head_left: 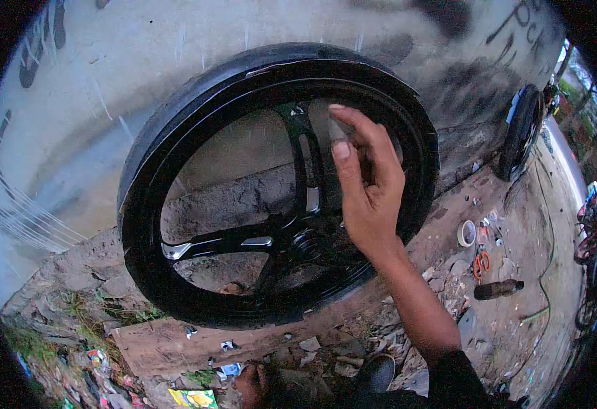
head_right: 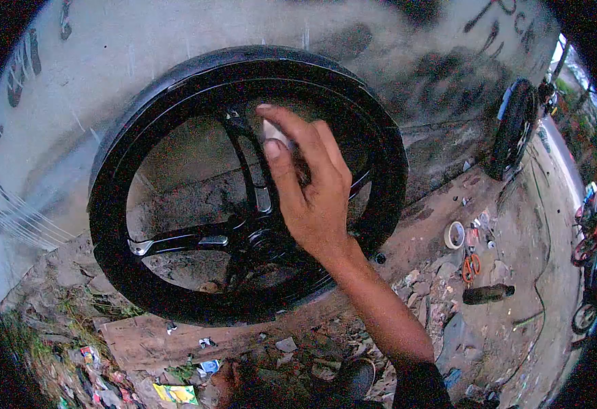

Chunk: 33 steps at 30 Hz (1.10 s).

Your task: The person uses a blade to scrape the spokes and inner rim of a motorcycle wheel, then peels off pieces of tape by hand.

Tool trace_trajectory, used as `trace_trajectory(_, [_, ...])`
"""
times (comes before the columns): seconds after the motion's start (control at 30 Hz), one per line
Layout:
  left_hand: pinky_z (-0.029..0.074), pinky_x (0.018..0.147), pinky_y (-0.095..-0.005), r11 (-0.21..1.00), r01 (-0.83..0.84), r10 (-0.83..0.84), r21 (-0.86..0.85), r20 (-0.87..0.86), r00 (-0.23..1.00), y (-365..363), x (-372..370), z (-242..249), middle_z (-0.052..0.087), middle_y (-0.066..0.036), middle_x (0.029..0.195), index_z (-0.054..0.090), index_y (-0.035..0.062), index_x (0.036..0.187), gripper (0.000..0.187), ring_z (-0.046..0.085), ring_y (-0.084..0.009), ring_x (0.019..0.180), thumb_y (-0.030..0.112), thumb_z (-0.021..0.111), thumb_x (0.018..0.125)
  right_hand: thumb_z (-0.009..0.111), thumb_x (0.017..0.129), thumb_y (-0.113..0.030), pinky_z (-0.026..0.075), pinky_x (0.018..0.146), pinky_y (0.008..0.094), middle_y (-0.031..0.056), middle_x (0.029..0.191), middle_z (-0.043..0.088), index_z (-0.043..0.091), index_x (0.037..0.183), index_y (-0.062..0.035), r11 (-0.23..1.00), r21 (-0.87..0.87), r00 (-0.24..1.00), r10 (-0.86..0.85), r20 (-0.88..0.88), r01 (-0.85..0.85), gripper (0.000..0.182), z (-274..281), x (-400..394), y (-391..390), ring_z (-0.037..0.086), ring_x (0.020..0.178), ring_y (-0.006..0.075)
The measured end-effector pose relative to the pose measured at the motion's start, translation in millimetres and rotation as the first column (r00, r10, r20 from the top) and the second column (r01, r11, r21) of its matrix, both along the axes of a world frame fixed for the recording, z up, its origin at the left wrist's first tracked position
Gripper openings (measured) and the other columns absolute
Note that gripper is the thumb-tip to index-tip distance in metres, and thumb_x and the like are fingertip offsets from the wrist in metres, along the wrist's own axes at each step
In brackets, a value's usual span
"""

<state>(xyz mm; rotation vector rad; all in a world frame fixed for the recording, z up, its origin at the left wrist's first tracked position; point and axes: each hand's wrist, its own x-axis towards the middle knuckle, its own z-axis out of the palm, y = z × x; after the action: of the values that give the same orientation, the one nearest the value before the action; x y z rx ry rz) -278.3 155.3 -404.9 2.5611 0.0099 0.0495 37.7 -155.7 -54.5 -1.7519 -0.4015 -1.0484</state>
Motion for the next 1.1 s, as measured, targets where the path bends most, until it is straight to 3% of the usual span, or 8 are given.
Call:
trace_trajectory(0.2, [0.049, 0.053, -0.0446, 0.999, -0.001, 0.001, 0.032, -0.009, 1.0, -3, 0, 7, 0.068, -0.015, 0.075, 0.068, 0.009, 0.091, 0.023, 0.064, -0.0362, 0.06, 0.028, 0.058, 0.098, 0.075, 0.089, -0.007, 0.046, 0.06, 0.023, 0.008, 0.098, 0.069, 0.07, 0.113, -0.005, 0.996, -0.023, 0.989, -0.09, -0.118, 0.088, 0.025, 12, -9, 2, 0.059, 0.074, 0.0114])
trace_trajectory(0.37, [0.05, 0.054, -0.0436, 0.999, -0.028, 0.027, -0.041, -0.014, 1.0, -5, 3, 6, 0.07, -0.016, 0.077, 0.068, 0.0088, 0.092, 0.022, 0.066, -0.0356, 0.062, 0.028, 0.059, 0.098, 0.076, 0.086, -0.005, 0.047, 0.055, 0.0252, 0.0038, 0.086, 0.07, 0.071, 0.103, -0.0067, 0.984, -0.141, 0.991, -0.09, 0.102, 0.104, 0.017, 17, 10, 2, 0.061, 0.063, 0.0116])
trace_trajectory(0.43, [0.049, 0.054, -0.0435, 1.0, -0.019, 0.019, -0.011, 0.0, 1.0, -2, 1, 0, 0.069, -0.016, 0.076, 0.068, 0.0082, 0.092, 0.023, 0.065, -0.0353, 0.061, 0.028, 0.058, 0.098, 0.077, 0.085, -0.002, 0.037, 0.05, 0.0215, 0.0023, 0.084, 0.07, 0.073, 0.1, -0.0038, 0.975, -0.189, 0.971, -0.075, 0.228, 0.12, 0.016, 23, 18, 3, 0.049, 0.058, 0.0058])
trace_trajectory(0.5, [0.049, 0.054, -0.0435, 1.0, -0.011, 0.012, -0.006, 0.009, 1.0, -1, 0, -2, 0.069, -0.016, 0.076, 0.068, 0.0079, 0.092, 0.023, 0.065, -0.0351, 0.061, 0.028, 0.058, 0.099, 0.078, 0.083, -0.002, 0.038, 0.051, 0.0239, 0.0029, 0.083, 0.069, 0.073, 0.1, -0.0046, 0.963, -0.235, 0.957, -0.065, 0.283, 0.135, 0.018, 25, 22, 2, 0.051, 0.059, 0.0089])
trace_trajectory(0.57, [0.049, 0.054, -0.0434, 1.0, -0.006, 0.007, -0.015, 0.015, 1.0, -1, 2, 2, 0.068, -0.016, 0.075, 0.068, 0.0079, 0.092, 0.024, 0.065, -0.0349, 0.061, 0.028, 0.058, 0.099, 0.079, 0.08, -0.006, 0.052, 0.057, 0.0321, 0.0055, 0.084, 0.067, 0.072, 0.103, -0.0092, 0.948, -0.28, 0.961, -0.07, 0.269, 0.147, 0.024, 27, 24, 0, 0.066, 0.066, 0.0209])
trace_trajectory(0.77, [0.049, 0.054, -0.0433, 0.999, -0.012, 0.013, -0.046, 0.022, 1.0, -10, 8, 19, 0.068, -0.015, 0.074, 0.068, 0.0078, 0.091, 0.024, 0.065, -0.0345, 0.06, 0.028, 0.058, 0.099, 0.078, 0.08, -0.007, 0.052, 0.058, 0.032, 0.005, 0.082, 0.064, 0.071, 0.101, -0.0092, 0.923, -0.331, 0.94, -0.081, 0.332, 0.196, 0.023, 25, 29, -5, 0.065, 0.064, 0.0219])
trace_trajectory(0.87, [0.048, 0.054, -0.043, 0.994, -0.025, 0.028, -0.107, 0.025, 0.999, -7, 6, 10, 0.066, -0.015, 0.072, 0.069, 0.0084, 0.09, 0.026, 0.063, -0.0336, 0.059, 0.03, 0.057, 0.099, 0.078, 0.08, -0.007, 0.052, 0.058, 0.0323, 0.0051, 0.083, 0.065, 0.07, 0.102, -0.0089, 0.925, -0.33, 0.949, -0.087, 0.303, 0.19, 0.023, 25, 30, -3, 0.065, 0.065, 0.0225])
trace_trajectory(1.1, [0.047, 0.054, -0.042, 0.997, -0.023, 0.023, -0.072, 0.001, 1.0, -3, 3, 5, 0.066, -0.013, 0.071, 0.068, 0.0091, 0.089, 0.028, 0.061, -0.0315, 0.057, 0.032, 0.055, 0.101, 0.075, 0.081, -0.005, 0.054, 0.059, 0.0331, 0.0058, 0.086, 0.065, 0.068, 0.105, -0.0078, 0.937, -0.314, 0.972, -0.084, 0.219, 0.152, 0.026, 24, 26, -2, 0.067, 0.067, 0.0235])
